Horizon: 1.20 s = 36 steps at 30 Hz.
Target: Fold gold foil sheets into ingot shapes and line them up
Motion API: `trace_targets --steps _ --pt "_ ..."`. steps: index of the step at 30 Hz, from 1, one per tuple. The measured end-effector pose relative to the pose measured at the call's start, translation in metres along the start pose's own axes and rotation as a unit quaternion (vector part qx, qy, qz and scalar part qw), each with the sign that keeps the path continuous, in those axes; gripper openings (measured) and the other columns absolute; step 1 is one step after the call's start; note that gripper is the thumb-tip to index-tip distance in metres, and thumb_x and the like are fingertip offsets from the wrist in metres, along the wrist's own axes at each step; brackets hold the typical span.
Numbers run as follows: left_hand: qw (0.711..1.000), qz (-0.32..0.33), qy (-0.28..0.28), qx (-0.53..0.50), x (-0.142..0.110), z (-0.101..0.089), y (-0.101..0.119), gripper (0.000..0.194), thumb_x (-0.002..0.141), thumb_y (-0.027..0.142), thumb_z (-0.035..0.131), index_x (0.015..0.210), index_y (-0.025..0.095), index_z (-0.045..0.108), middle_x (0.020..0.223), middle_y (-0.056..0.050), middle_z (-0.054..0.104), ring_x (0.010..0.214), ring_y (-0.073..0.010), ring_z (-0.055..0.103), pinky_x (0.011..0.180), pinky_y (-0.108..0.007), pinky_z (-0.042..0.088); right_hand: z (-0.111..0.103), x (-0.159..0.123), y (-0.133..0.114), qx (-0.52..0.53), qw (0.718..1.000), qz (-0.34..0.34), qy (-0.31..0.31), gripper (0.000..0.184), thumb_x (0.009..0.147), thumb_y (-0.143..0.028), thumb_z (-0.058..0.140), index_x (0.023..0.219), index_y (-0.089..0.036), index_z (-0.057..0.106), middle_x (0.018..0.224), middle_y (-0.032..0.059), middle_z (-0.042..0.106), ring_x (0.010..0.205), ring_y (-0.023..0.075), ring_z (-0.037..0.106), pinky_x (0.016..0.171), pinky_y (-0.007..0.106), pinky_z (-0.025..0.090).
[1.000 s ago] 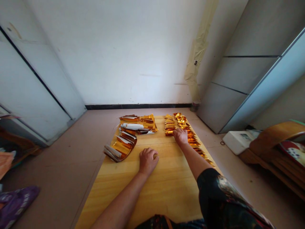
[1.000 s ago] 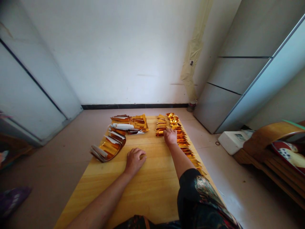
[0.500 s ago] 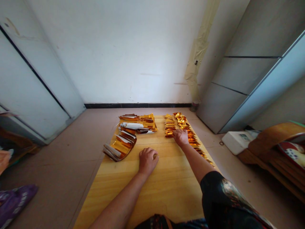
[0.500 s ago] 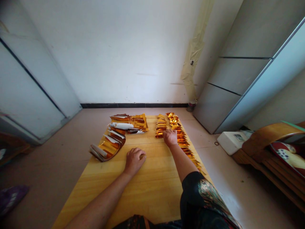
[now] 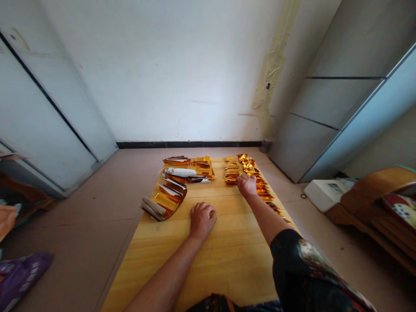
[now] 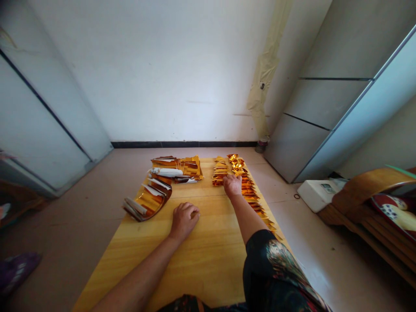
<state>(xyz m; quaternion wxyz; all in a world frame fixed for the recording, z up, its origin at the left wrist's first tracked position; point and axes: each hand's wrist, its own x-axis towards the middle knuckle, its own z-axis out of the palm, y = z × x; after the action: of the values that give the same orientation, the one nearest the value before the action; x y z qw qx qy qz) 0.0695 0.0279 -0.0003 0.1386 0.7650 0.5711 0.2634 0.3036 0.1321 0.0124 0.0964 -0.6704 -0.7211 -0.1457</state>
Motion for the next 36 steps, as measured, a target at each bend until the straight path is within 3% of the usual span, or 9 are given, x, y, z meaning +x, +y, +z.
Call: trace_targets --steps 20,27,33,36 --pt "1.0 0.011 0.002 0.005 -0.002 -0.002 0.002 0.008 0.077 0.023 0.057 0.077 0.023 0.065 0.086 -0.002 0.063 0.091 -0.0195 0.052 0.083 -0.034 0.034 0.006 0.006 -0.012 -0.004 1.0 0.025 0.001 0.022 0.086 -0.026 0.046 0.085 -0.018 0.066 0.088 0.0081 0.065 0.082 0.0197 0.051 0.072 0.033 0.021" --pt "1.0 0.012 0.001 0.013 -0.002 -0.001 0.002 0.007 0.077 0.024 0.057 0.077 0.023 0.064 0.086 -0.002 0.064 0.091 -0.0195 0.052 0.082 -0.034 0.033 -0.009 0.005 -0.012 -0.014 0.999 0.037 -0.01 0.018 0.085 -0.022 0.046 0.089 -0.019 0.064 0.09 0.0084 0.065 0.084 0.0201 0.052 0.072 0.033 0.022" --pt "1.0 0.016 0.0 0.022 -0.001 0.0 0.001 0.009 0.078 0.022 0.057 0.078 0.023 0.065 0.088 -0.002 0.064 0.093 -0.019 0.053 0.083 -0.033 0.033 -0.034 -0.025 -0.025 0.004 0.998 0.059 -0.022 0.019 0.084 -0.017 0.046 0.089 -0.019 0.064 0.09 0.0085 0.064 0.086 0.02 0.054 0.071 0.032 0.028" --pt "0.999 0.021 0.003 0.027 0.0 0.0 0.001 0.009 0.078 0.022 0.056 0.079 0.023 0.065 0.088 -0.002 0.064 0.093 -0.019 0.053 0.083 -0.034 0.033 -0.037 -0.052 -0.05 0.037 0.997 -0.002 -0.067 0.017 0.085 -0.021 0.048 0.089 -0.021 0.065 0.094 0.0077 0.063 0.089 0.0197 0.053 0.069 0.029 0.032"
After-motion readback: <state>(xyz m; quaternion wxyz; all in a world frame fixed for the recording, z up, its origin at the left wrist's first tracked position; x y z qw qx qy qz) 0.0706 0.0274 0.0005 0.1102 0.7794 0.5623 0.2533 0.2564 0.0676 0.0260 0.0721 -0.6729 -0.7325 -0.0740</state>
